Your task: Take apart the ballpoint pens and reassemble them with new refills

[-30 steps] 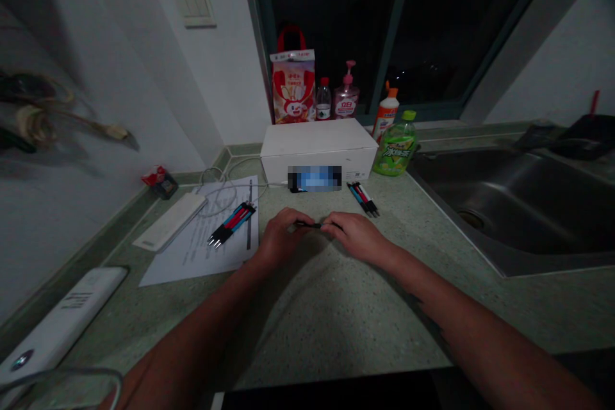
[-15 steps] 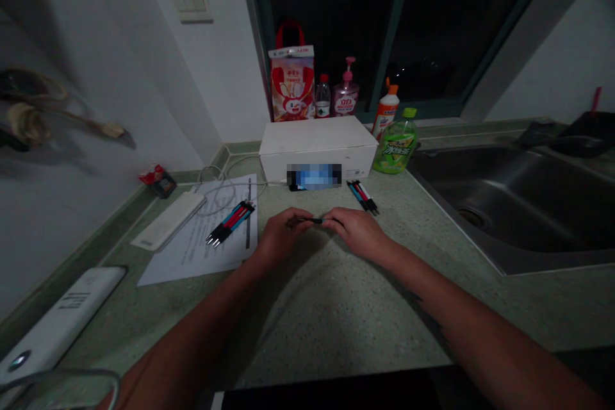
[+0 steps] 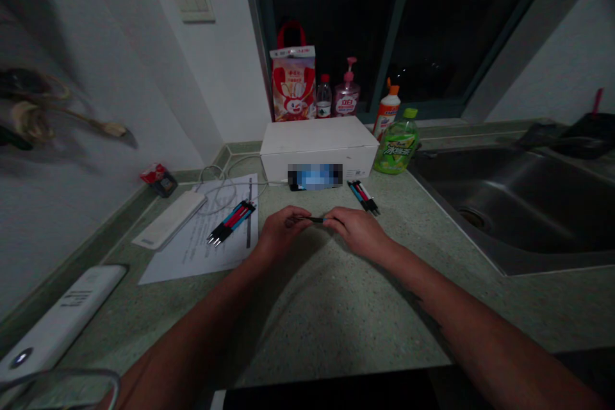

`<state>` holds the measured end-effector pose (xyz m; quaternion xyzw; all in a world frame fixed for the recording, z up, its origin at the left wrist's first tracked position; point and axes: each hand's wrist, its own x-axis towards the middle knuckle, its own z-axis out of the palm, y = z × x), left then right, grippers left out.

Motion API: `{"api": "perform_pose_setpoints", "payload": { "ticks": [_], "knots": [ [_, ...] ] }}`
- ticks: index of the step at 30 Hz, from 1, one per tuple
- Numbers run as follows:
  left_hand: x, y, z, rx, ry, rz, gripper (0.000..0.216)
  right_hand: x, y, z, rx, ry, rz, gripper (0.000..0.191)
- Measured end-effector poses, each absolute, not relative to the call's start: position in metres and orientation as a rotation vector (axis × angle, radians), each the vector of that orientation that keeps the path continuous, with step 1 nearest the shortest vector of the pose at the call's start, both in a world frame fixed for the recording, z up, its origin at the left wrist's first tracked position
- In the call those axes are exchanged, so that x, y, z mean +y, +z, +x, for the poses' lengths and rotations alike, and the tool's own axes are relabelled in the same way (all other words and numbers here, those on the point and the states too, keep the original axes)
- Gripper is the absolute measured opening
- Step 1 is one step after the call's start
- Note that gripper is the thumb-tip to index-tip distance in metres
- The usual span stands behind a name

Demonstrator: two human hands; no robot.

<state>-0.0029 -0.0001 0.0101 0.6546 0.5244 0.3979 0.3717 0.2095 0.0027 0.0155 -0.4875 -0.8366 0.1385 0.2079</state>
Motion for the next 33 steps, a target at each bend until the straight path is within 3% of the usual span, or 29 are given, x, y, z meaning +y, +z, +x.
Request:
{"api": "perform_pose_setpoints", "payload": {
  "ticks": [10, 22, 28, 33],
  "knots": [
    [-0.0006, 0.012, -0.0056, 1.334, 1.006, 1.721, 0.017, 0.003, 0.0158, 0.2113, -2.336, 0.417, -1.347, 0.013],
    [0.0013, 0.0108, -0.0062, 1.398, 0.879, 1.784, 0.017, 0.0041, 0.0129, 0.2145, -2.332, 0.363, -1.275, 0.006],
    [0.0001, 0.0114, -0.0074, 1.461, 0.863, 1.913, 0.015, 0.0065, 0.0121, 0.2157, -2.329, 0.57, -1.319, 0.018],
    [0.0019, 0.008, -0.0073, 1.465, 0.843, 1.849, 0.021, 0.0042, 0.0155, 0.2162, -2.273, 0.463, -1.294, 0.008]
  ]
}}
